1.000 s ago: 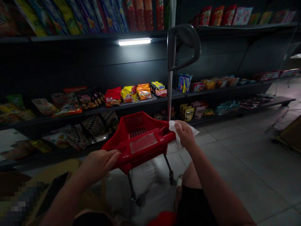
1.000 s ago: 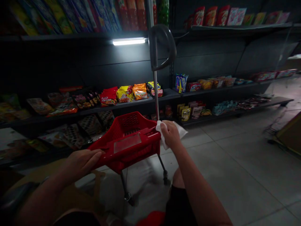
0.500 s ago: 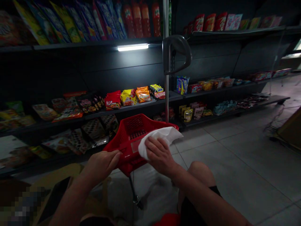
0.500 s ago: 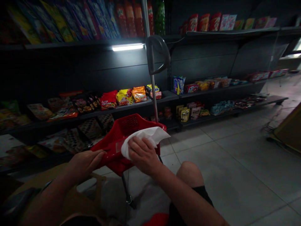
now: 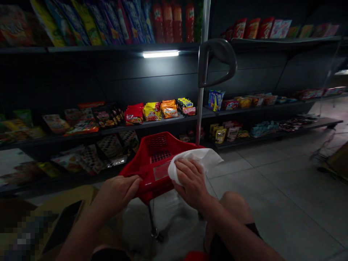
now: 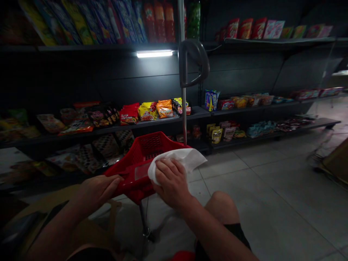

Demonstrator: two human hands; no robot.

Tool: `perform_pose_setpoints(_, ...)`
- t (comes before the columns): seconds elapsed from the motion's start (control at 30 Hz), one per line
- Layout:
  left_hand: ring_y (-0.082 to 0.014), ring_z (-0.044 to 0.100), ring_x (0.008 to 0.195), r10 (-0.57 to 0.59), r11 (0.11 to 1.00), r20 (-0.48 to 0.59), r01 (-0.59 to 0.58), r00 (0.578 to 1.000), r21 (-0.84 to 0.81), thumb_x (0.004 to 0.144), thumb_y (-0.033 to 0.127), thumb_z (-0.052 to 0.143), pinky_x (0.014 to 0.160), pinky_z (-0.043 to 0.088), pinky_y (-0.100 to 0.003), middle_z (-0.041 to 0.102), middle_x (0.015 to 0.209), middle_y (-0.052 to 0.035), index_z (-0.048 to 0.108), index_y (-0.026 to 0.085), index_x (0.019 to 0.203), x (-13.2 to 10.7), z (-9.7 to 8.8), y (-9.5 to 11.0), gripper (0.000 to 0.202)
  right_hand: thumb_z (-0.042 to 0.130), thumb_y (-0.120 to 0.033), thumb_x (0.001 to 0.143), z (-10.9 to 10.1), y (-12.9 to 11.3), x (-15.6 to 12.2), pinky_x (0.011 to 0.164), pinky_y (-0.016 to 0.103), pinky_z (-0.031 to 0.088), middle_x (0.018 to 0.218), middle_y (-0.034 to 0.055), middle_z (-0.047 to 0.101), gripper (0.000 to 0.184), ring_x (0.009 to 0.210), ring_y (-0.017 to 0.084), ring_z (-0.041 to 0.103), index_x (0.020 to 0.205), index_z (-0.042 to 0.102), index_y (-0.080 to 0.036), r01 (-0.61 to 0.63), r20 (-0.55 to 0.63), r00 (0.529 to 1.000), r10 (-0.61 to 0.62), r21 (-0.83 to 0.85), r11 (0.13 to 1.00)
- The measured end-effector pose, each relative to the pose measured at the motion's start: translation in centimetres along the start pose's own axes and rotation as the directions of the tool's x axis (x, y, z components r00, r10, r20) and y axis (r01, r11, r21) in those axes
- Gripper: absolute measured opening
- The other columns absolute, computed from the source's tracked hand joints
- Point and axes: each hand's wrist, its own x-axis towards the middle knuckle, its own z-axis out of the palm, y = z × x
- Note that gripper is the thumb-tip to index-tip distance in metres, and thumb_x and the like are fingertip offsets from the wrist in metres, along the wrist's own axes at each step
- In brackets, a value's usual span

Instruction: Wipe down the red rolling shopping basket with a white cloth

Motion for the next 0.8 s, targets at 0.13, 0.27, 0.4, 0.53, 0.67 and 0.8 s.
perform_pose_setpoints(0.13, -0.0165, 0.066, 0.073, 0.039, 0.998, 0.061, -0.041, 0.997, 0.045, 0.098, 0.040, 0.030, 0.069, 0.044, -0.026, 0.074, 0.081, -0.0029, 0.071, 0.025, 0.088, -0.3, -0.2, -1.8, 0.045, 0.052, -0.034, 0.094, -1.5, 3.9, 0.7, 0.100, 0.040, 0.038, 0.113, 0.0094, 0.070, 0.022, 0.109, 0.024, 0.061, 0.104, 0.066, -0.019, -0.035, 0.086, 0.996, 0.038, -0.042, 0.999)
perform_pose_setpoints(0.27, -0.0183, 0.067, 0.082, -0.005, 0.999, 0.104, 0.000, 0.995, 0.048, 0.099, 0.040, 0.028, 0.074, 0.046, -0.028, 0.076, 0.091, -0.0033, 0.072, 0.024, 0.091, -0.4, -0.4, -3.3, 0.047, 0.041, -0.031, 0.097, -2.7, 7.8, 1.9, 0.091, 0.037, 0.042, 0.085, 0.0067, 0.069, 0.030, 0.087, 0.021, 0.061, 0.084, 0.065, -0.019, -0.099, 0.133, 0.985, 0.105, -0.052, 0.994)
perform_pose_setpoints(0.4, -0.0209, 0.066, 0.102, -0.134, 0.991, -0.045, 0.135, 0.990, 0.022, 0.099, 0.041, 0.031, 0.087, 0.048, -0.033, 0.071, 0.117, -0.0032, 0.067, 0.025, 0.113, -0.2, -0.6, -1.6, 0.042, 0.047, -0.031, 0.095, -1.9, 4.7, 2.7, 0.083, 0.037, 0.040, 0.072, 0.0070, 0.065, 0.027, 0.077, 0.022, 0.058, 0.074, 0.059, -0.019, -0.076, 0.172, 0.978, 0.118, -0.238, 0.968)
perform_pose_setpoints(0.53, -0.0212, 0.052, 0.128, -0.010, 1.000, -0.235, 0.011, 0.972, 0.003, 0.100, 0.038, 0.034, 0.110, 0.037, -0.038, 0.057, 0.140, -0.0064, 0.053, 0.021, 0.134, 1.1, -0.4, 3.4, 0.042, 0.049, -0.042, 0.095, -1.2, 1.3, 3.0, 0.080, 0.035, 0.041, 0.071, 0.0064, 0.065, 0.032, 0.072, 0.020, 0.058, 0.075, 0.059, -0.019, 0.021, 0.226, 0.974, 0.028, -0.212, 0.977)
perform_pose_setpoints(0.67, -0.0238, 0.060, 0.113, 0.021, 0.999, -0.216, -0.013, 0.976, 0.038, 0.099, 0.038, 0.037, 0.102, 0.043, -0.042, 0.067, 0.124, -0.0058, 0.062, 0.024, 0.121, 2.5, -0.1, 6.1, 0.036, 0.041, -0.050, 0.096, -0.8, 3.3, 2.7, 0.078, 0.033, 0.046, 0.077, 0.0066, 0.067, 0.040, 0.075, 0.019, 0.061, 0.081, 0.062, -0.019, 0.137, 0.238, 0.957, -0.164, 0.126, 0.982)
perform_pose_setpoints(0.8, -0.0230, 0.061, 0.110, 0.019, 1.000, -0.222, -0.016, 0.975, 0.017, 0.099, 0.034, 0.035, 0.099, 0.043, -0.041, 0.068, 0.120, -0.0048, 0.064, 0.025, 0.117, 2.4, -0.2, 5.3, 0.035, 0.038, -0.050, 0.096, 0.9, 5.9, 0.5, 0.090, 0.036, 0.050, 0.102, 0.0109, 0.069, 0.043, 0.100, 0.023, 0.064, 0.105, 0.064, -0.018, 0.099, 0.034, 0.991, -0.133, 0.493, 0.864)
